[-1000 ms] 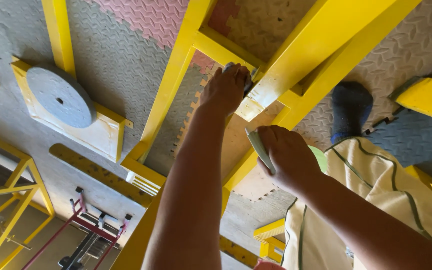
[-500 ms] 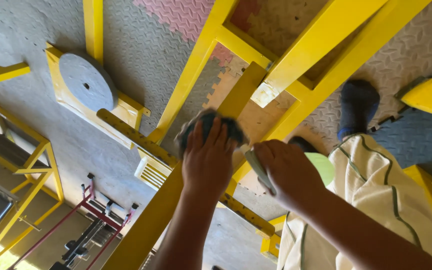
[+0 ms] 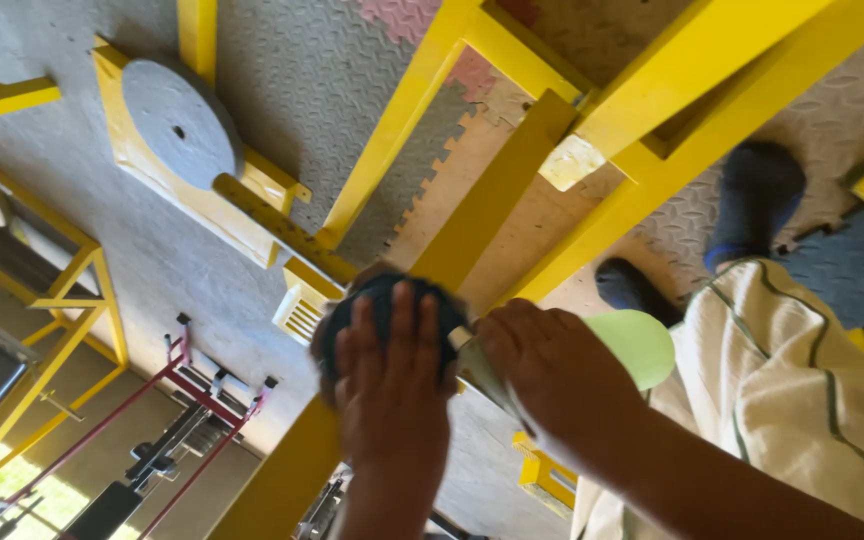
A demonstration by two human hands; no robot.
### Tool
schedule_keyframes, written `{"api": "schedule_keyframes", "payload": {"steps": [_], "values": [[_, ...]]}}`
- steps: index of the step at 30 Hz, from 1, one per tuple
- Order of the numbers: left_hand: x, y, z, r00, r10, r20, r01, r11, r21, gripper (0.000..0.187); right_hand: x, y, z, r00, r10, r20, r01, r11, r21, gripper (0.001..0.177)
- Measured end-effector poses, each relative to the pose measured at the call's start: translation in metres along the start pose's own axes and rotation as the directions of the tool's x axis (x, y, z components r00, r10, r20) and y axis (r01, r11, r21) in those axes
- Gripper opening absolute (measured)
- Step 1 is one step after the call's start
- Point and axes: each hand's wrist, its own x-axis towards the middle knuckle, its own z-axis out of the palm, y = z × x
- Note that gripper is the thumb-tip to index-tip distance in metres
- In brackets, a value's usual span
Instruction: Wiping down various components of yellow gym weight machines using a cleaning spray and a cloth.
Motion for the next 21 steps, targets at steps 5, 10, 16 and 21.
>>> {"api": "schedule_keyframes", "payload": {"steps": [5, 10, 16, 21], "values": [[0.063, 0.044, 0.077, 1.000, -0.002, -0.011, 0.001, 0.991, -0.136, 0.068, 0.009, 0.028, -0.008, 0.966, 0.259, 0.012, -0.258, 0.959, 0.119, 0.061], [0.156, 0.076, 0.099, 0.994, 0.020, 0.108, -0.002, 0.987, -0.161, 0.062, -0.004, 0.069, -0.015, 0.936, 0.295, -0.194, -0.301, 0.954, 0.001, 0.062], [0.205, 0.104, 0.038, 0.988, -0.120, -0.096, 0.007, 0.657, -0.754, 0.040, -0.030, 0.118, -0.032, 0.846, 0.373, -0.380, -0.412, 0.911, -0.021, 0.059], [0.209, 0.144, -0.052, 0.661, 0.026, -0.750, -0.631, 0.561, -0.536, 0.046, -0.042, 0.131, -0.051, 0.721, 0.603, -0.341, -0.602, 0.789, 0.122, 0.044]]}}
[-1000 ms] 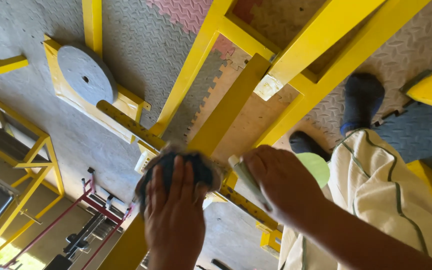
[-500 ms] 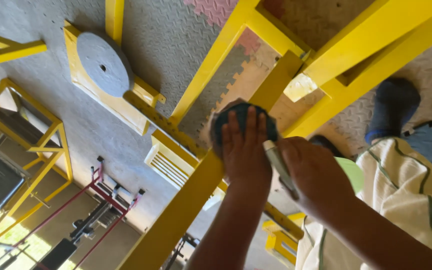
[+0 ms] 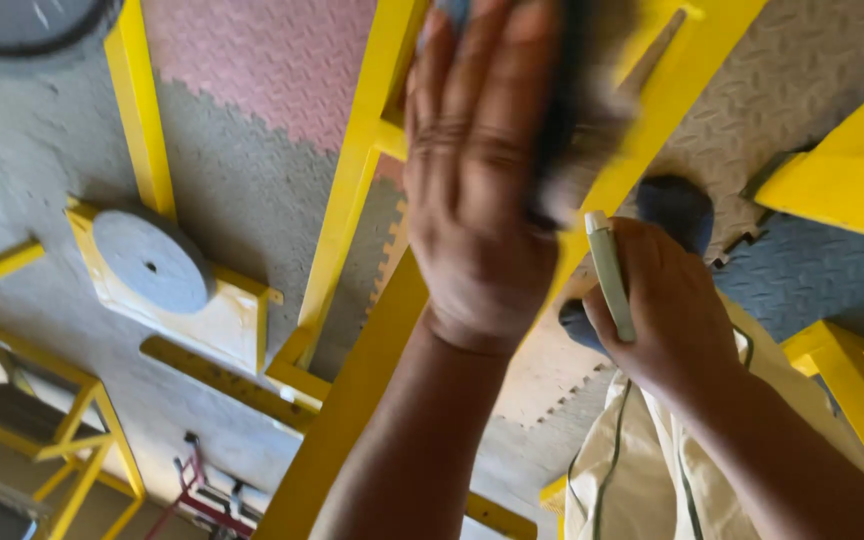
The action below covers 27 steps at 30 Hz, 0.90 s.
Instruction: Wiping down various components of yellow gym weight machines using a cleaning spray and a cloth.
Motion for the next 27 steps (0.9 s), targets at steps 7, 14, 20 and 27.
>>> {"api": "schedule_keyframes", "payload": {"steps": [7, 14, 20, 27], "values": [[0.036, -0.025, 0.103, 0.805, 0.197, 0.559, -0.424, 0.851, 0.310, 0.049, 0.001, 0.011, -0.006, 0.979, -0.123, -0.165, 0.131, 0.990, 0.042, 0.054], [-0.045, -0.073, 0.120, 0.961, 0.145, 0.235, -0.217, 0.922, 0.322, 0.063, -0.012, 0.031, 0.012, 0.977, -0.051, -0.208, 0.075, 0.991, 0.110, 0.049], [-0.173, -0.108, 0.102, 0.946, -0.259, 0.193, 0.145, 0.875, 0.462, 0.074, -0.021, 0.010, 0.034, 0.984, 0.012, -0.177, 0.021, 0.983, 0.183, 0.055], [-0.207, -0.113, 0.106, 0.885, -0.439, 0.153, 0.322, 0.816, 0.480, 0.085, -0.049, -0.001, 0.080, 0.979, -0.008, -0.204, 0.078, 0.938, 0.337, 0.058]]}}
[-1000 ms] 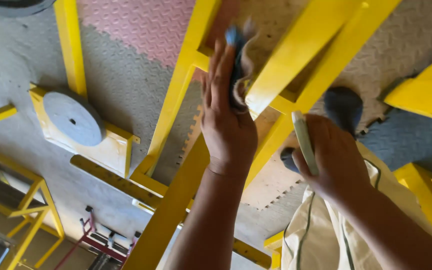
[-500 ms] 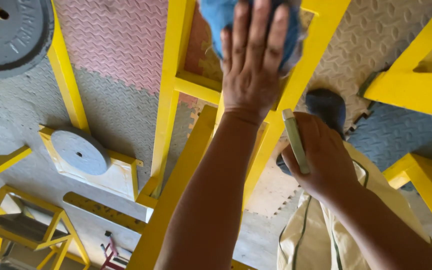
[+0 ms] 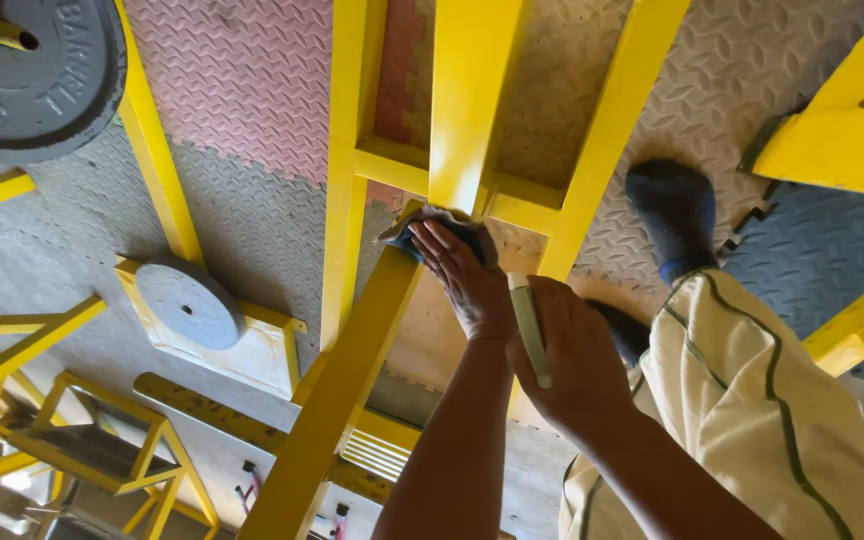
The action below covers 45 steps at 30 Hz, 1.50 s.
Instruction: Wiping down various components of yellow gym weight machines using a cleaning spray and a cloth.
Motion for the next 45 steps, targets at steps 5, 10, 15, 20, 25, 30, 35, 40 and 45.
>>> {"api": "schedule_keyframes", "payload": {"steps": [5, 10, 15, 20, 25, 30, 35, 40, 45], "values": [[0.040, 0.056, -0.044, 0.997, 0.054, -0.055, -0.070, 0.936, -0.344, 0.084, 0.000, 0.035, 0.009, 0.994, -0.016, -0.106, 0.007, 0.997, -0.082, 0.051], [0.121, 0.128, -0.077, 0.922, 0.353, -0.161, -0.378, 0.912, -0.162, 0.088, 0.029, 0.028, -0.018, 0.971, -0.028, -0.239, 0.016, 0.998, -0.055, 0.054], [0.169, 0.155, -0.099, 0.810, 0.580, 0.085, -0.539, 0.680, 0.497, 0.064, 0.034, 0.030, -0.033, 0.962, 0.098, -0.254, -0.087, 0.995, 0.052, 0.051], [0.164, 0.091, -0.078, 0.427, 0.794, 0.433, -0.535, -0.165, 0.829, 0.058, 0.034, 0.040, -0.041, 0.985, 0.128, -0.117, -0.125, 0.992, 0.033, 0.053], [0.108, 0.063, -0.042, 0.427, 0.427, 0.797, -0.748, -0.328, 0.577, 0.062, 0.034, 0.030, -0.042, 0.999, -0.005, -0.052, 0.002, 0.998, -0.066, 0.067], [0.065, -0.012, 0.004, 0.321, 0.198, 0.926, -0.875, -0.313, 0.370, 0.056, 0.036, 0.028, -0.036, 0.983, -0.163, -0.081, 0.165, 0.986, 0.014, 0.071], [0.067, 0.003, -0.030, 0.328, 0.273, 0.904, -0.867, -0.293, 0.403, 0.062, 0.031, 0.011, -0.039, 0.996, 0.081, 0.049, -0.087, 0.986, 0.145, 0.051], [0.126, 0.003, -0.024, 0.246, 0.465, 0.851, -0.790, -0.413, 0.454, 0.062, 0.034, 0.007, -0.046, 0.998, 0.003, -0.057, 0.004, 0.992, 0.129, 0.048], [0.191, 0.142, -0.132, 0.307, 0.679, 0.667, -0.692, -0.321, 0.646, 0.058, 0.043, 0.004, -0.060, 0.970, -0.131, -0.203, 0.133, 0.991, -0.002, 0.044]]}}
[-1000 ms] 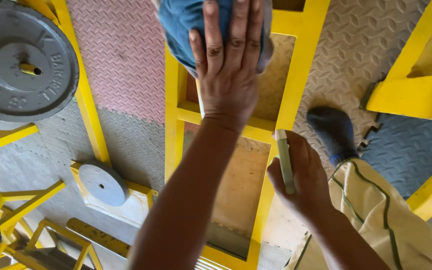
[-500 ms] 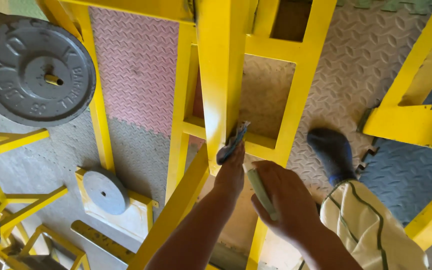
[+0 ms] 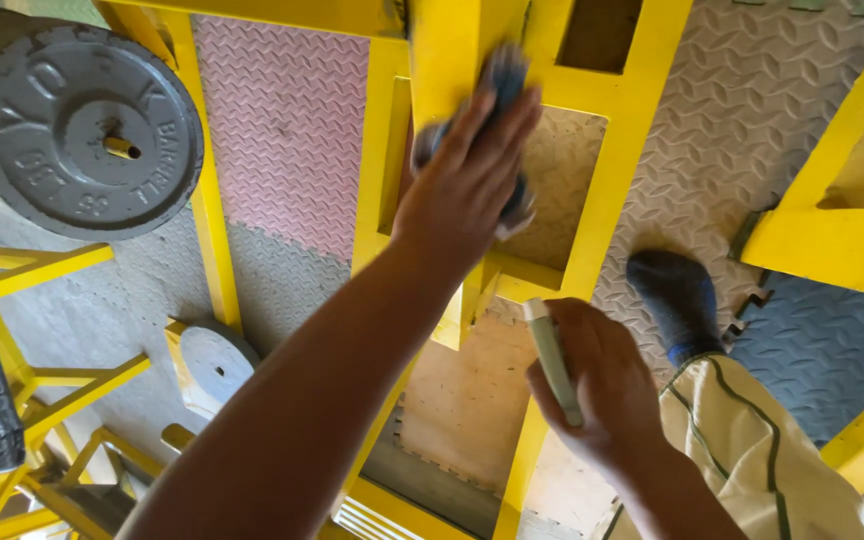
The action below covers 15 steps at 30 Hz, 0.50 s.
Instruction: Wiping down various components of yellow gym weight machines using a cleaning spray and a cloth.
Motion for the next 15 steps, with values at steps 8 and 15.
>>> {"api": "schedule_keyframes", "payload": {"steps": [8, 15], "values": [[0.066, -0.013, 0.001, 0.921, -0.387, -0.040, 0.389, 0.918, 0.070, 0.073, 0.000, 0.002, 0.007, 0.998, 0.051, -0.032, -0.050, 0.998, 0.029, 0.043], [0.006, 0.111, 0.033, 0.949, 0.030, 0.312, -0.002, 0.996, -0.091, 0.047, 0.003, 0.016, 0.004, 0.981, 0.191, -0.040, -0.188, 0.979, 0.074, 0.042]]}}
